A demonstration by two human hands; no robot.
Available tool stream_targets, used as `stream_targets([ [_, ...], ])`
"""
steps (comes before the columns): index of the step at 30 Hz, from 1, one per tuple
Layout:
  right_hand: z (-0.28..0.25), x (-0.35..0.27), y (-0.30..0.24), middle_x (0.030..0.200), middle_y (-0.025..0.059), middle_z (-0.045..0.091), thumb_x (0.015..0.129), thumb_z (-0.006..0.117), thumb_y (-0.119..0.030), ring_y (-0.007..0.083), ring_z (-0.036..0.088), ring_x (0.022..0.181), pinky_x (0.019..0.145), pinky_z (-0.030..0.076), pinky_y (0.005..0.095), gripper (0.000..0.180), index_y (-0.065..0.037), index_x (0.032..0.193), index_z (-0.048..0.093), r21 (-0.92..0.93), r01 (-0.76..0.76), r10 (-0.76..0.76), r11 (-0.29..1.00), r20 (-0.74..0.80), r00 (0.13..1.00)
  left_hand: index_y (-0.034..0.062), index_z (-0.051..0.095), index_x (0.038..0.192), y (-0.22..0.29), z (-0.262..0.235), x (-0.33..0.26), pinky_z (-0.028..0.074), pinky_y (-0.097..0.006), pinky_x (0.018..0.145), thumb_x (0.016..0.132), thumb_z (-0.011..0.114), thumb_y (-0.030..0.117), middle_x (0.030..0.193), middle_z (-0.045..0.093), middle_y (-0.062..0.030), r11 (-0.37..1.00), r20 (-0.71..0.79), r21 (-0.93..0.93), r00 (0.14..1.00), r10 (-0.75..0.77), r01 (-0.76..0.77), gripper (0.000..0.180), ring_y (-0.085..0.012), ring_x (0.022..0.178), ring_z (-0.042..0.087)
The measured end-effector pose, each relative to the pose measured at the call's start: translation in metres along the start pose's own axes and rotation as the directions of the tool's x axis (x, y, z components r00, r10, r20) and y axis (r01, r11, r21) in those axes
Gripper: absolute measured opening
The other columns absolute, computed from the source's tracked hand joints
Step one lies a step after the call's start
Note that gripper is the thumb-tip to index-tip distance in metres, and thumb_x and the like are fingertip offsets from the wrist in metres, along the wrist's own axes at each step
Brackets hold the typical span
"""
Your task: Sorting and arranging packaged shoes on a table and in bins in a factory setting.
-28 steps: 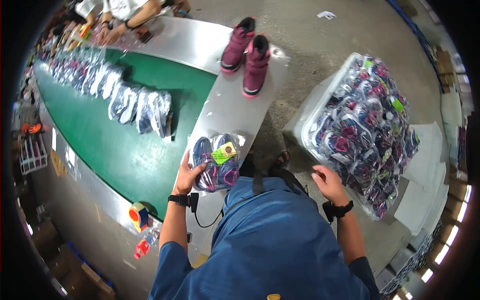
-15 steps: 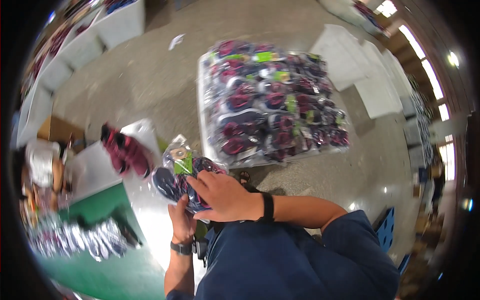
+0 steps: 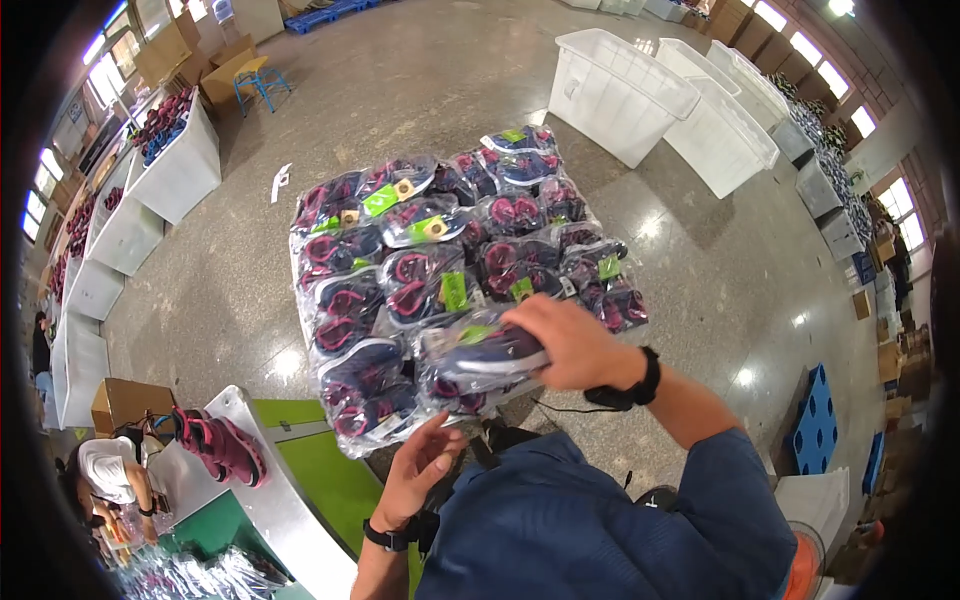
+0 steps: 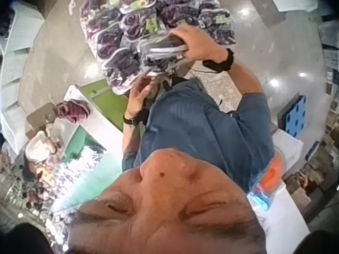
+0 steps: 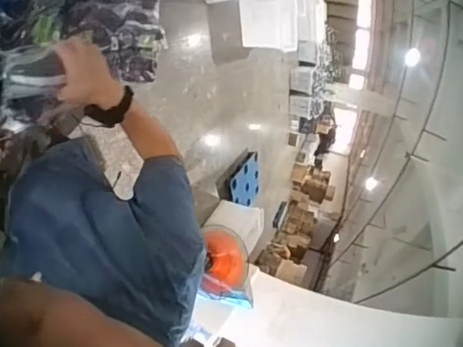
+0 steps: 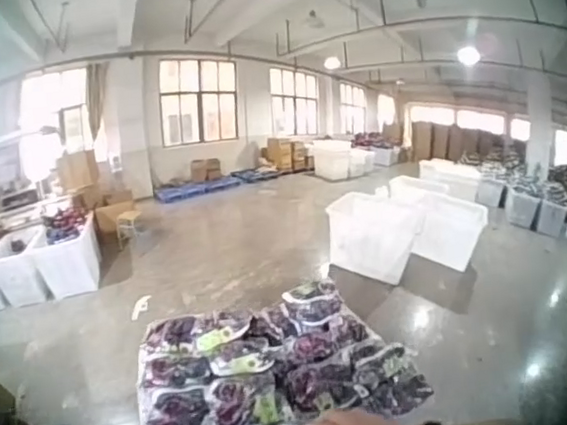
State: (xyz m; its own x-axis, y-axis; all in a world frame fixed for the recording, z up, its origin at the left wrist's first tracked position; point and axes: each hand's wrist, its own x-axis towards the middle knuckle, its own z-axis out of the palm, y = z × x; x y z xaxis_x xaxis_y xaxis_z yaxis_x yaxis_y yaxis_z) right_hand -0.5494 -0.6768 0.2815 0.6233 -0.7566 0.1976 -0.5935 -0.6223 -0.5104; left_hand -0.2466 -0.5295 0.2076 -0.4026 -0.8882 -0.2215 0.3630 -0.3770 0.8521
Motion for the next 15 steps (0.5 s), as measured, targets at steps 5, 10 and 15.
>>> stream_targets([
  [5, -0.066, 0.005, 0.134, 0.118, 0.0156, 0.062, 0.061, 0.071, 0.001, 0.0380, 0.059, 0.110, 0.094, 0.046, 0.0456, 0.064, -0.010, 0.124, 0.063, -0.179, -0.145, 0.151, 0.973, 0.024, 0.988, -0.0013, 0.046, 0.150, -0.030, 0.017, -0.002, 0.049, -0.037, 0.101, 0.099, 0.068, 0.022, 0.125, 0.064, -0.0115, 0.986, -0.323, 0.136, 0.945, -0.049, 0.098, 0.060, -0.0219, 0.116, 0.062],
  [10, -0.078, 0.043, 0.254, 0.127, 0.0136, 0.058, 0.061, 0.069, 0.006, 0.0380, 0.053, 0.124, 0.105, 0.041, 0.0485, 0.068, -0.011, 0.127, 0.062, -0.347, -0.154, 0.095, 0.925, -0.183, 0.979, -0.0027, 0.048, 0.147, -0.060, 0.011, -0.029, 0.050, -0.029, 0.097, 0.098, 0.068, 0.006, 0.122, 0.064, -0.0111, 0.972, -0.617, 0.095, 0.779, -0.113, 0.217, 0.054, -0.0171, 0.110, 0.063],
  [15, -0.042, 0.049, 0.351, 0.140, 0.0117, 0.053, 0.067, 0.074, 0.001, 0.0341, 0.044, 0.140, 0.117, 0.033, 0.0486, 0.071, -0.013, 0.135, 0.058, -0.543, -0.148, 0.085, 0.827, -0.139, 0.987, -0.0031, 0.050, 0.145, -0.075, 0.016, -0.050, 0.051, -0.028, 0.091, 0.097, 0.070, 0.008, 0.119, 0.066, -0.0119, 0.939, -0.747, 0.130, 0.654, -0.119, 0.319, 0.054, -0.0160, 0.106, 0.064],
])
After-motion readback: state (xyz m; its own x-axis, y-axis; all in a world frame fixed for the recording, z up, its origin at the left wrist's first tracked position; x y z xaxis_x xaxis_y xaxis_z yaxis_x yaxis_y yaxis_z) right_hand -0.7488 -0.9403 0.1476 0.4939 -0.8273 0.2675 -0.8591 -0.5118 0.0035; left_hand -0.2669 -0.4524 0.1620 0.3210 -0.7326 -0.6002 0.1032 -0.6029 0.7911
